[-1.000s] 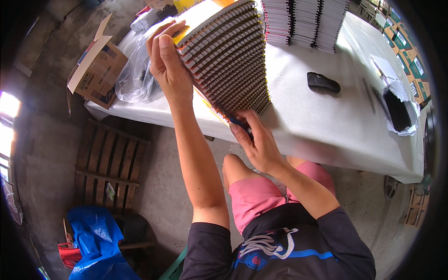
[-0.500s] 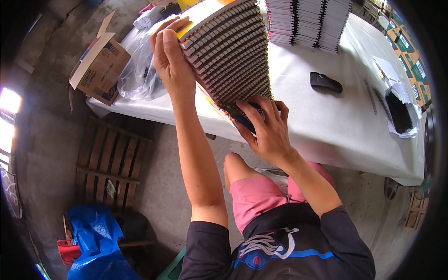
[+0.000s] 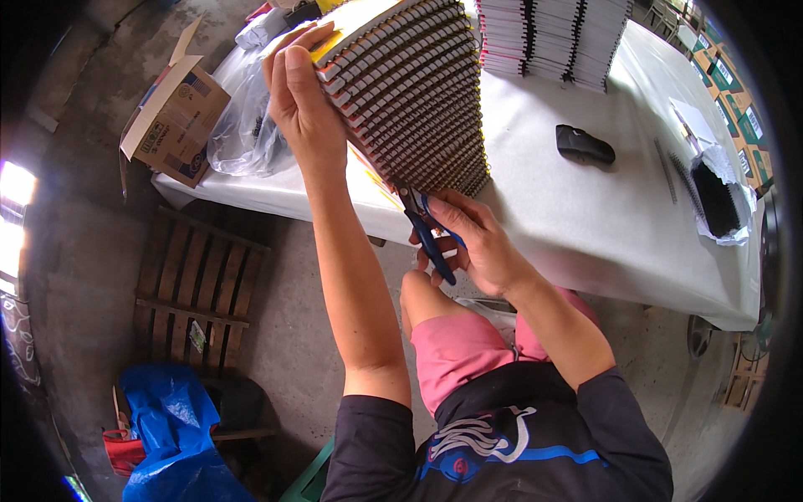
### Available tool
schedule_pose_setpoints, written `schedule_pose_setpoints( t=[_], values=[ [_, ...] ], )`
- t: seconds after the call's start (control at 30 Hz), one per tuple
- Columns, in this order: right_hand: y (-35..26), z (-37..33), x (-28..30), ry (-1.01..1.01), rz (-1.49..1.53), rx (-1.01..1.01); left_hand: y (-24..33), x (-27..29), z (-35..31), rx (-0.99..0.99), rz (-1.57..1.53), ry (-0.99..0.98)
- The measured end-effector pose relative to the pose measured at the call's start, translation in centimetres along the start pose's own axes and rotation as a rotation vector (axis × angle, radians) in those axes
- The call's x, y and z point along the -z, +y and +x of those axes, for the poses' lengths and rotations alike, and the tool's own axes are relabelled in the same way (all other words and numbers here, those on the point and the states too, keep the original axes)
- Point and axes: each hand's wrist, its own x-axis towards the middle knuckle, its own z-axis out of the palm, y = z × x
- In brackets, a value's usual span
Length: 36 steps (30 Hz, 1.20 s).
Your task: The person trims the excess spiral coil from a stack of notebooks using wire cutters and then places stacks of completed notebooks into a cardboard shipping box.
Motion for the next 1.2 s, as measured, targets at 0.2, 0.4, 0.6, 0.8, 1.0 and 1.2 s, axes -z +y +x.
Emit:
schedule_pose_setpoints(
  t=[0.2,0.4,0.6,0.8,1.0,1.2],
  values=[
    [1.9,0.2,1.7,0.408,-1.221,0.86,-0.1,0.1,0.1,0.022,-0.008,0.006],
    [2.3,0.6,1.9,0.432,-1.413,0.955,-0.2,0.1,0.1,0.0,0.003,0.002],
    [2.5,0.7,1.5,0.438,-1.379,0.911,-0.2,0.0,0.1,0.014,-0.014,0.008],
    [2.7,0.5,1.6,0.438,-1.41,0.967,-0.2,0.1,0.1,0.012,-0.001,0.012],
    [2.5,0.8,0.7,0.261,-1.024,0.764,-0.1,0.0,0.1,-0.007,0.072,0.013],
    [0.9,-0.2,0.7,0.114,-0.511,0.375,0.0,0.0,0.0,-0.032,0.042,0.006]
  ],
)
